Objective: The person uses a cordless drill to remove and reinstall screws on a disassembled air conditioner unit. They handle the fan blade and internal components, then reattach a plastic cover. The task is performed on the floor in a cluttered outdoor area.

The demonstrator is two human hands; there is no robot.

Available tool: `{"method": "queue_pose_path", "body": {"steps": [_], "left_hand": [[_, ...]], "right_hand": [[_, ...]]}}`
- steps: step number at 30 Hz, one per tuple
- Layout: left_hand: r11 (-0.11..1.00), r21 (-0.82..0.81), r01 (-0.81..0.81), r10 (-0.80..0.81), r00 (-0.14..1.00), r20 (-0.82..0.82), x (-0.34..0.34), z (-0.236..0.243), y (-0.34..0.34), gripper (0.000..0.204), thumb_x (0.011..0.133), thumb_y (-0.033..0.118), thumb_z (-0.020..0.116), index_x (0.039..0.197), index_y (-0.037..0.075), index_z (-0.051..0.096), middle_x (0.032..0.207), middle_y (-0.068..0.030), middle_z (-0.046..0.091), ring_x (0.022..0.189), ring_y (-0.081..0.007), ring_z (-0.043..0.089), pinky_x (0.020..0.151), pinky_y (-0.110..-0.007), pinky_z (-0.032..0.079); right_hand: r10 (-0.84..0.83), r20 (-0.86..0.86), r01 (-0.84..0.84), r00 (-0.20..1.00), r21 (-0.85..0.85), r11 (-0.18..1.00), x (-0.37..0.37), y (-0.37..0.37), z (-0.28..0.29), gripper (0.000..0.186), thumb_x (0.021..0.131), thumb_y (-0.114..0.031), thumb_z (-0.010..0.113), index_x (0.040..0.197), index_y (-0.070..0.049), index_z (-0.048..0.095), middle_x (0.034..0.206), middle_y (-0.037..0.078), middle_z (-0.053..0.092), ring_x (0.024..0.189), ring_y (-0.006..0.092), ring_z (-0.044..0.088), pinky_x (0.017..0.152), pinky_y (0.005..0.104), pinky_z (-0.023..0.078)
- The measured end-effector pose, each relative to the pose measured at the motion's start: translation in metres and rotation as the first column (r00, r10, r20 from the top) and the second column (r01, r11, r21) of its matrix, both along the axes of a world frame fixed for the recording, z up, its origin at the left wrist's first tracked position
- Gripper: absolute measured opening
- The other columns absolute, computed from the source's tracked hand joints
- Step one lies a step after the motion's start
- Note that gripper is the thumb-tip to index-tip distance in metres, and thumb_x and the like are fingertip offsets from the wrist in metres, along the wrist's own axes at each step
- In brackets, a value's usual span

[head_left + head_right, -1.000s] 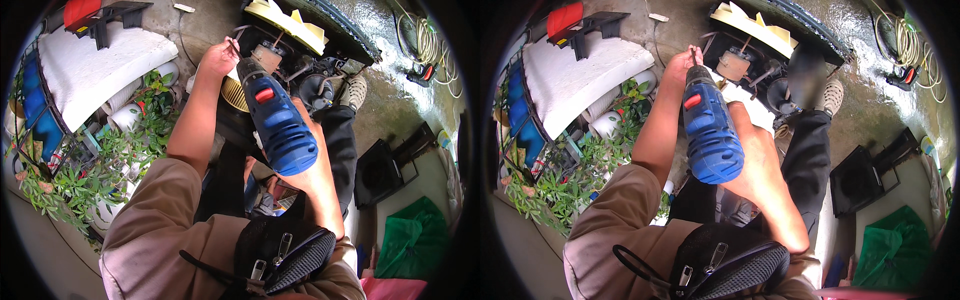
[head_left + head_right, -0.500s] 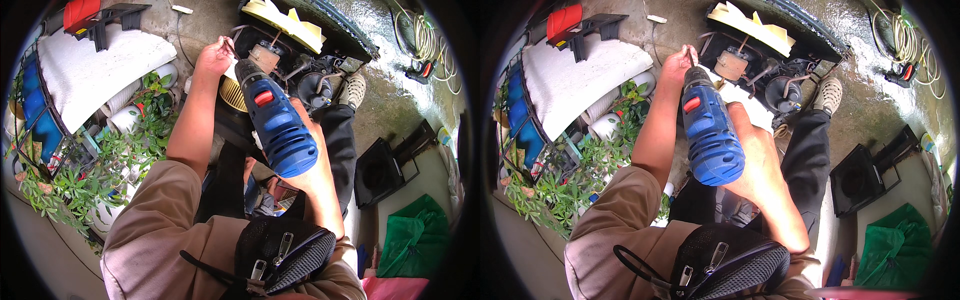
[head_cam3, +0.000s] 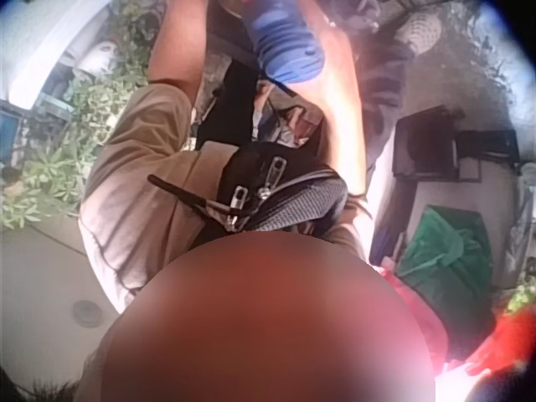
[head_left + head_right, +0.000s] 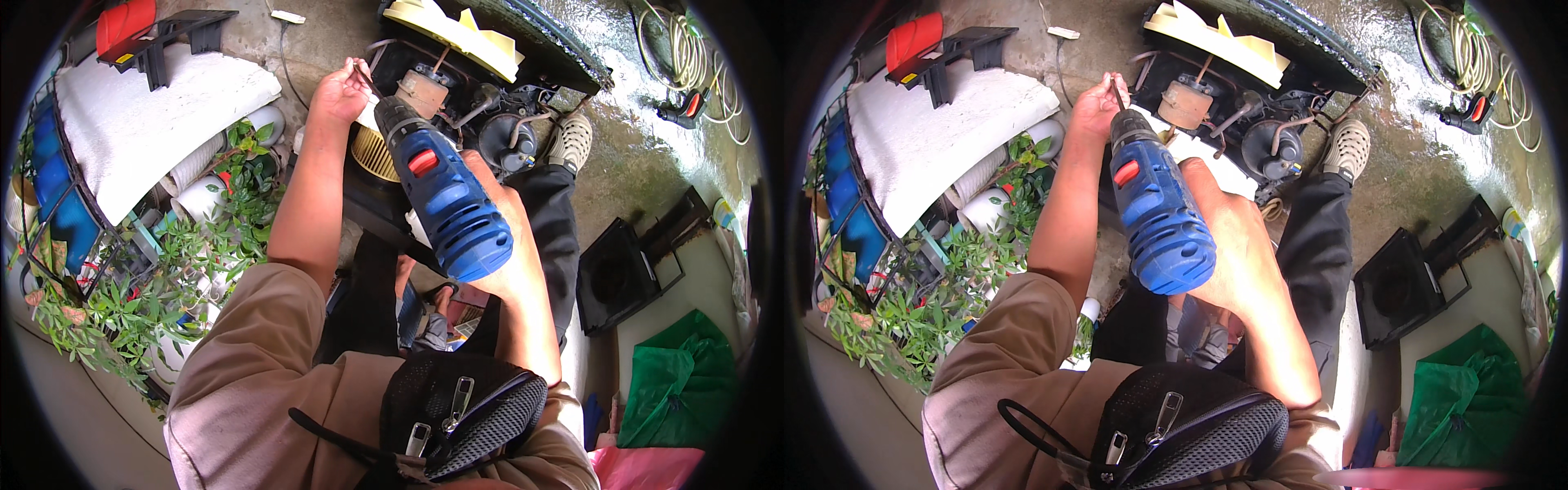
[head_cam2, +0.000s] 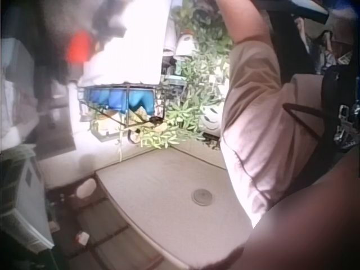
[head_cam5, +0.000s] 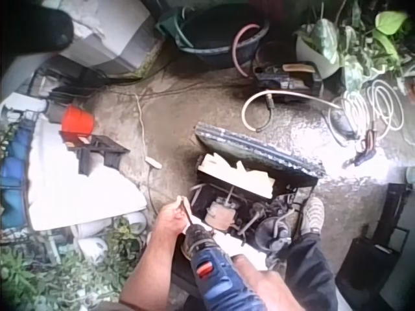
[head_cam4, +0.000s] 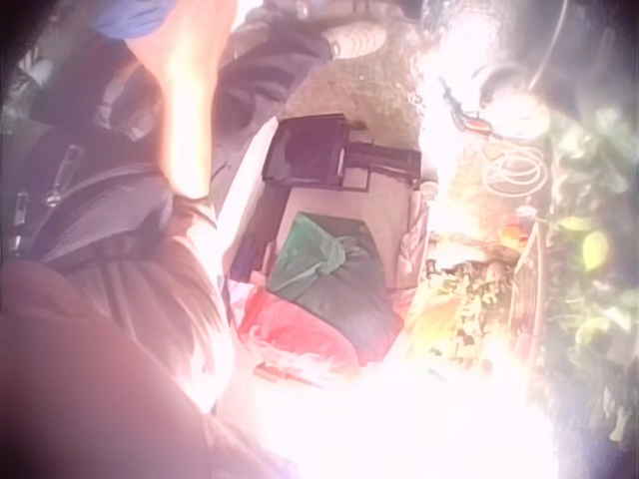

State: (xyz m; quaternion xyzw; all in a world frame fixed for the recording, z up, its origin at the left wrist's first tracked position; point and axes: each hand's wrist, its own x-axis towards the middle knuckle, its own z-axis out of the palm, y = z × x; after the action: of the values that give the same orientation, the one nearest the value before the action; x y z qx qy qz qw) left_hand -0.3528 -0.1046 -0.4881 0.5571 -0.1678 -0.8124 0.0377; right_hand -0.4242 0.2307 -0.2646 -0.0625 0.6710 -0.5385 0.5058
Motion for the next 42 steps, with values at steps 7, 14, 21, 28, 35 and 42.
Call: {"method": "queue_pose_path", "body": {"steps": [7,14,21,28,35,42], "left_hand": [[1.000,0.017,0.010,-0.011,0.998,0.068,0.002,-0.013,-0.002,0.014,0.104,0.002,0.062,0.114,-0.007,0.060,0.107,-0.0162,0.067,0.097,-0.0254,0.069,0.087,-0.030,0.059],[0.947,0.079,0.310,-0.319,0.902,0.291,-0.029,-0.064,0.018,0.012,0.100,0.000,0.067,0.107,-0.007,0.060,0.093,-0.0164,0.068,0.081,-0.0270,0.072,0.072,-0.035,0.063],[0.663,-0.077,0.745,-0.562,0.562,0.606,-0.066,-0.062,0.066,0.011,0.105,0.012,0.062,0.103,0.001,0.065,0.089,-0.0103,0.071,0.073,-0.0146,0.068,0.058,-0.026,0.055],[0.653,-0.109,0.749,-0.543,0.564,0.622,-0.069,-0.061,0.071,0.013,0.099,0.002,0.067,0.091,-0.007,0.063,0.083,-0.0156,0.069,0.064,-0.0205,0.068,0.051,-0.031,0.057],[0.685,-0.076,0.725,-0.492,0.537,0.685,-0.066,-0.063,0.071,0.008,0.097,0.002,0.070,0.092,-0.005,0.069,0.085,-0.0112,0.069,0.066,-0.0173,0.066,0.056,-0.029,0.056],[0.654,-0.078,0.752,-0.539,0.537,0.649,-0.064,-0.050,0.074,0.007,0.097,0.000,0.068,0.101,-0.004,0.072,0.088,-0.0100,0.071,0.069,-0.0156,0.066,0.062,-0.027,0.057]], "right_hand": [[-0.059,-0.117,0.063,0.991,0.029,0.998,0.004,-0.005,0.001,0.047,0.078,-0.023,0.079,0.113,-0.003,0.053,0.084,0.025,0.072,0.083,0.0481,0.073,0.074,0.0504,0.058],[0.174,-0.246,-0.121,0.954,0.216,0.969,0.002,-0.024,0.007,0.035,0.085,-0.016,0.070,0.105,0.003,0.049,0.072,0.028,0.069,0.070,0.0474,0.072,0.068,0.0546,0.058],[0.185,-0.279,-0.115,0.942,0.248,0.962,-0.007,-0.033,-0.006,0.034,0.081,-0.008,0.070,0.103,0.005,0.049,0.074,0.027,0.070,0.068,0.0450,0.072,0.065,0.0523,0.059],[0.217,-0.172,-0.166,0.961,0.270,0.948,-0.021,-0.033,-0.009,0.039,0.079,-0.007,0.071,0.109,0.008,0.050,0.080,0.027,0.073,0.077,0.0441,0.075,0.072,0.0515,0.060],[0.207,-0.173,-0.156,0.963,0.266,0.951,-0.030,-0.033,-0.016,0.037,0.079,-0.007,0.071,0.106,0.009,0.051,0.080,0.027,0.072,0.078,0.0441,0.075,0.073,0.0516,0.061],[0.283,-0.143,-0.236,0.948,0.276,0.932,-0.035,-0.036,-0.013,0.039,0.079,-0.009,0.073,0.107,0.008,0.052,0.081,0.026,0.073,0.080,0.0430,0.075,0.074,0.0503,0.061]]}}
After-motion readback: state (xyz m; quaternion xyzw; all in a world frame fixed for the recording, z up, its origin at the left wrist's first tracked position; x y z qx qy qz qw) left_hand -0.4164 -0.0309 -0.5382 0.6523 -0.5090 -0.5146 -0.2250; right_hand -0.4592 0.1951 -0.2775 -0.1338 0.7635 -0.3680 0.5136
